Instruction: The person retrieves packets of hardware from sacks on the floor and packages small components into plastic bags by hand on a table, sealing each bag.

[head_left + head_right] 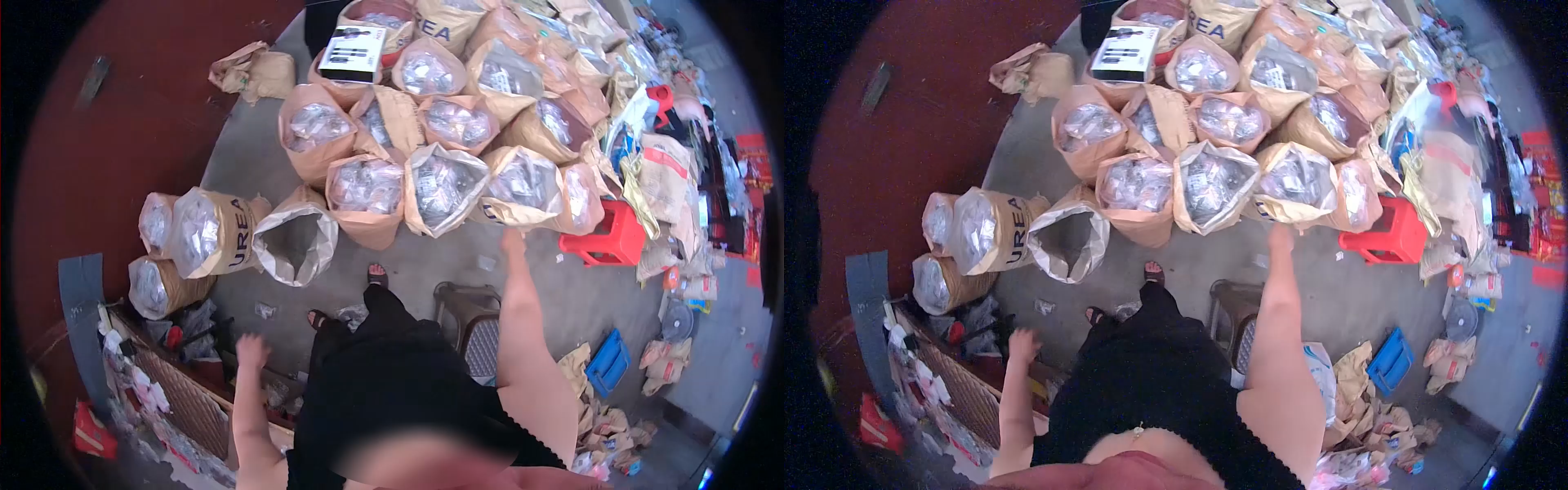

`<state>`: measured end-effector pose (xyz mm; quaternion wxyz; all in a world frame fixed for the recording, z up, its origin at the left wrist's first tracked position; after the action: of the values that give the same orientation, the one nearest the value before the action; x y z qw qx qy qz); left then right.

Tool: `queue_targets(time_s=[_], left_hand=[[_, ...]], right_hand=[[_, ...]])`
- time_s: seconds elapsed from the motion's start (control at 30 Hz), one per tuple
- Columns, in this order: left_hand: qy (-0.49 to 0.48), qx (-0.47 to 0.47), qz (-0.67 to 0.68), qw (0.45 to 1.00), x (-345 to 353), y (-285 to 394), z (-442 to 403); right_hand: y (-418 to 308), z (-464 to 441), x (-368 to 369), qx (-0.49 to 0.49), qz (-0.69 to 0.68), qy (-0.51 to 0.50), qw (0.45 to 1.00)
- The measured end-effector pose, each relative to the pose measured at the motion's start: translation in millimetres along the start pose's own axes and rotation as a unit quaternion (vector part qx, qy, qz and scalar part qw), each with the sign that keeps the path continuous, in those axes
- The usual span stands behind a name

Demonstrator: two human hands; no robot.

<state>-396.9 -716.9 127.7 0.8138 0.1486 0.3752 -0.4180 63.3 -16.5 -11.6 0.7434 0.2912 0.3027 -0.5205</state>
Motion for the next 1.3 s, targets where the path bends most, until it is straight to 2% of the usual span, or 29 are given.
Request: queue_targets(time_s=[0.03, 0.07, 0.1, 0.13, 0.17, 0.2, 0.23, 0.27, 0.3, 0.37, 0.4, 0.43, 0.5, 0.6, 0.67, 0.7, 0.77, 0.83, 0.9, 0.97, 1.03, 1.1, 1.13, 1.17, 1.2, 1.23, 1.27, 1.3], left_hand=[[0.023, -0.071, 0.047, 0.996, 27, -42, 46], [0.029, -0.149, 0.047, 0.987, 28, -63, 89], [0.032, -0.229, 0.047, 0.972, 33, -83, 132], [0.091, -0.284, 0.049, 0.953, 45, -97, 168], [0.148, -0.338, 0.049, 0.928, 58, -113, 201], [0.153, -0.380, 0.044, 0.911, 76, -127, 224], [0.200, -0.389, 0.078, 0.896, 76, -130, 242], [0.204, -0.393, 0.131, 0.887, 57, -123, 255], [0.277, -0.387, 0.070, 0.877, 80, -130, 267], [0.254, -0.424, 0.101, 0.863, 64, -121, 278], [0.249, -0.436, 0.130, 0.855, 78, -128, 281], [0.289, -0.421, 0.123, 0.851, 93, -135, 284], [0.287, -0.430, 0.159, 0.841, 111, -149, 282], [0.310, -0.417, 0.207, 0.829, 136, -173, 274], [0.319, -0.416, 0.235, 0.819, 154, -192, 267], [0.336, -0.398, 0.246, 0.817, 157, -201, 262], [0.343, -0.383, 0.267, 0.815, 169, -211, 254], [0.361, -0.386, 0.310, 0.791, 185, -229, 240], [0.352, -0.385, 0.317, 0.792, 198, -240, 226], [0.338, -0.413, 0.305, 0.789, 198, -239, 221], [0.330, -0.419, 0.272, 0.801, 213, -236, 212], [0.321, -0.426, 0.304, 0.789, 220, -238, 210], [0.311, -0.433, 0.307, 0.788, 228, -236, 209], [0.302, -0.441, 0.309, 0.786, 238, -234, 209], [0.302, -0.437, 0.309, 0.789, 242, -233, 211], [0.304, -0.431, 0.311, 0.791, 244, -231, 212], [0.305, -0.420, 0.308, 0.798, 246, -230, 213], [0.306, -0.406, 0.306, 0.805, 249, -227, 214]], right_hand=[[-32, 45, 2, 0.016, -0.031, -0.034, 0.999], [-56, 53, 30, -0.045, -0.004, -0.029, 0.999], [-86, 74, 46, -0.081, 0.050, -0.095, 0.991], [-112, 89, 64, -0.116, 0.105, -0.158, 0.975], [-135, 103, 73, -0.132, 0.118, -0.160, 0.971], [-160, 113, 91, -0.199, 0.146, -0.173, 0.953], [-191, 123, 106, -0.271, 0.177, -0.186, 0.928], [-218, 132, 113, -0.301, 0.202, -0.188, 0.913], [-244, 141, 111, -0.337, 0.195, -0.161, 0.907], [-297, 160, 110, -0.413, 0.209, -0.127, 0.877], [-321, 165, 111, -0.448, 0.229, -0.115, 0.856], [-342, 163, 114, -0.472, 0.236, -0.135, 0.838], [-387, 190, 125, -0.500, 0.254, -0.158, 0.813], [-453, 255, 103, -0.468, 0.305, -0.165, 0.813], [-505, 303, 105, -0.551, 0.300, -0.089, 0.774], [-527, 309, 120, -0.552, 0.311, -0.093, 0.768], [-575, 315, 148, -0.568, 0.161, -0.094, 0.801], [-614, 305, 202, -0.565, 0.100, -0.166, 0.802], [-649, 276, 282, -0.491, 0.041, -0.215, 0.843], [-695, 333, 314, -0.440, -0.025, -0.289, 0.850], [-730, 358, 370, -0.331, -0.075, -0.369, 0.865], [-738, 259, 520, -0.456, 0.117, -0.266, 0.842], [-734, 198, 591, -0.451, 0.123, -0.271, 0.841], [-734, 161, 655, -0.588, 0.148, -0.167, 0.778], [-726, 149, 731, -0.705, 0.167, -0.061, 0.687], [-757, 175, 713, -0.704, 0.173, -0.068, 0.686], [-784, 200, 713, -0.525, 0.089, -0.190, 0.825], [-798, 244, 697, -0.304, 0.001, -0.296, 0.905]])
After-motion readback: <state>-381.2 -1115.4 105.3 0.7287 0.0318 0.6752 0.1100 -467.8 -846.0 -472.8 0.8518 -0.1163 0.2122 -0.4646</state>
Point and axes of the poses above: each hand's wrist, its own z-axis away from the middle knuckle, its own x-axis out of the palm, y = z × x, the point moved 6 cm from there along -z, towards the middle knuckle, and after that the axes turned 3 degrees about -y, right-handed, at the moved point
